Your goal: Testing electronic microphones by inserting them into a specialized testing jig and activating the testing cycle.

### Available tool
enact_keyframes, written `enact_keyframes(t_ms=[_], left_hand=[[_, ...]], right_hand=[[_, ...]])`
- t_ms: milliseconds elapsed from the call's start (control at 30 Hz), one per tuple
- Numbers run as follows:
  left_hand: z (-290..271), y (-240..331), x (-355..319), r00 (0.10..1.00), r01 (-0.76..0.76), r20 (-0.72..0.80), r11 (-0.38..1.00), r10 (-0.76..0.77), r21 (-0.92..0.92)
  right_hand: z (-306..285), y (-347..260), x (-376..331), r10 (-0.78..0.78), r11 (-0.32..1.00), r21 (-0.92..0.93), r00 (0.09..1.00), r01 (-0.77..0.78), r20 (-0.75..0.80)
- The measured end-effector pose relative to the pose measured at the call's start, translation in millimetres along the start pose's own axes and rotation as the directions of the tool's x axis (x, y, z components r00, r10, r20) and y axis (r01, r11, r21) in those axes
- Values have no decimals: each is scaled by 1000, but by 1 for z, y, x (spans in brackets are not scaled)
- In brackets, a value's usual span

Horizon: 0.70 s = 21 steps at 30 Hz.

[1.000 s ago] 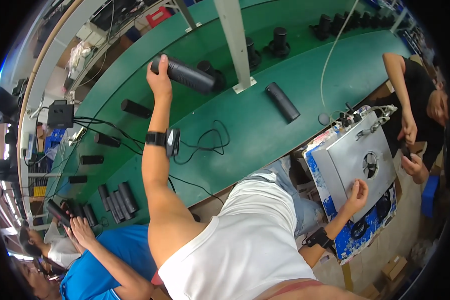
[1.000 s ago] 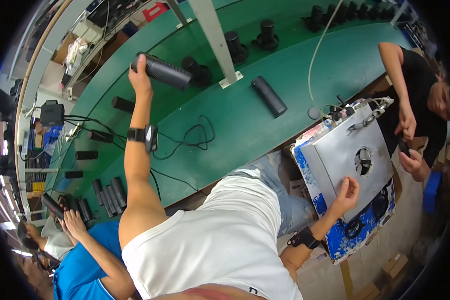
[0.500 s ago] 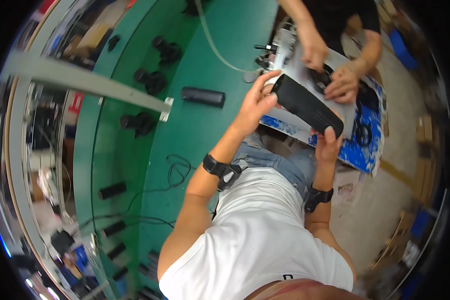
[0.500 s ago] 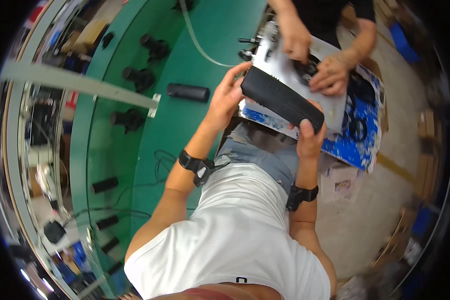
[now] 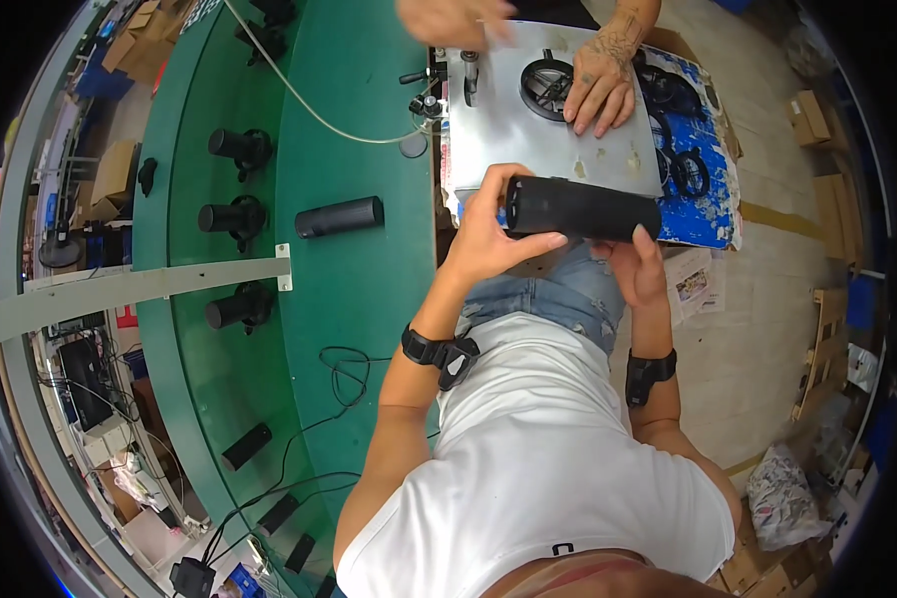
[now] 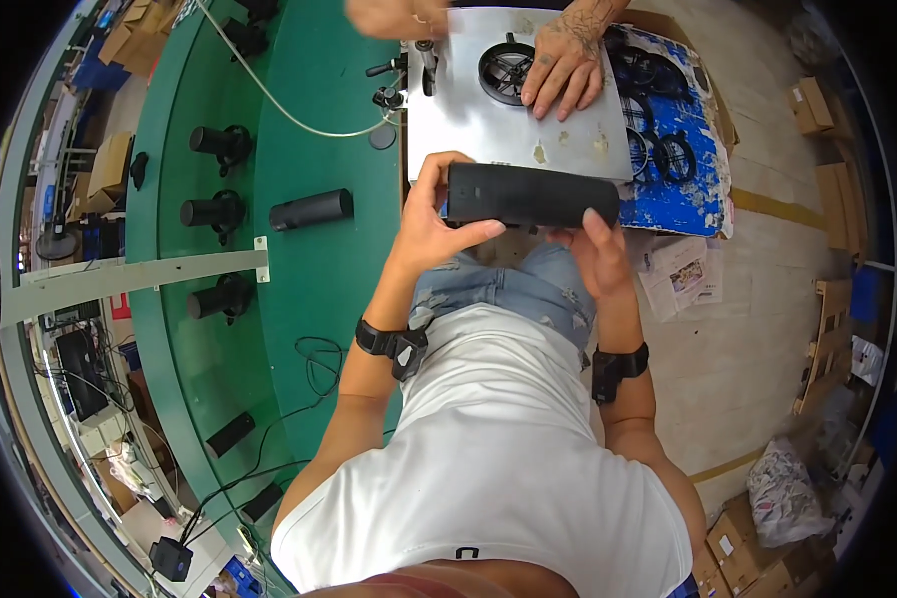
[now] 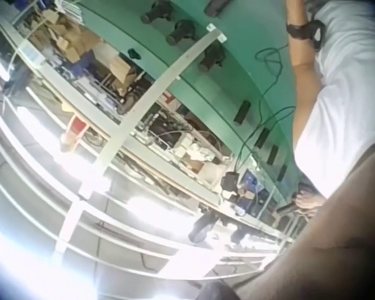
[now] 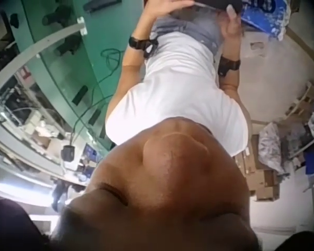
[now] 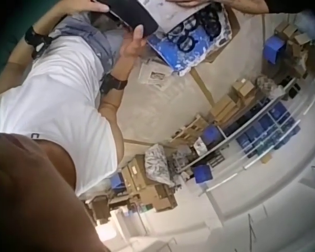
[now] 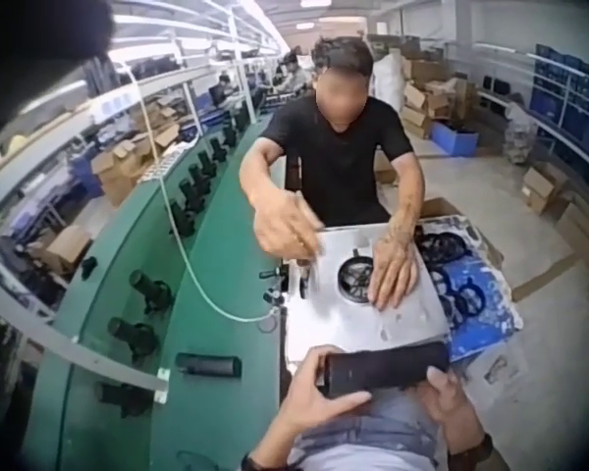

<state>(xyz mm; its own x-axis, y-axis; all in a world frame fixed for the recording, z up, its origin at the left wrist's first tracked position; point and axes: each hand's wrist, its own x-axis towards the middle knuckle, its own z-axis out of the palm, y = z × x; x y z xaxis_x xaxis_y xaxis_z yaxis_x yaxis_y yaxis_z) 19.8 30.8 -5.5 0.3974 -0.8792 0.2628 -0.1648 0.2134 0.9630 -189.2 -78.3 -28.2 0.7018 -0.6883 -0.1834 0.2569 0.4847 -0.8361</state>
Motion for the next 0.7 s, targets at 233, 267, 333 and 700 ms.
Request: enact_keyframes(t_ms=[233,267,333,700], left_hand=[[11,-25,-24,964,227,148,974,-222,-22],[12,-29,-25,964,227,151,974,-221,-23],[14,-32,-24,931,286,244,958,-272,-25],[20,-9,-6,975,91,204,996,-93,19]], right_hand=[[28,-13,15,-341,936,-46,931,349,133],[26,-13,15,-342,935,-48,930,351,131],[20,-14,17,-328,943,2,926,333,186],[10,-14,26,-367,908,251,926,336,89]])
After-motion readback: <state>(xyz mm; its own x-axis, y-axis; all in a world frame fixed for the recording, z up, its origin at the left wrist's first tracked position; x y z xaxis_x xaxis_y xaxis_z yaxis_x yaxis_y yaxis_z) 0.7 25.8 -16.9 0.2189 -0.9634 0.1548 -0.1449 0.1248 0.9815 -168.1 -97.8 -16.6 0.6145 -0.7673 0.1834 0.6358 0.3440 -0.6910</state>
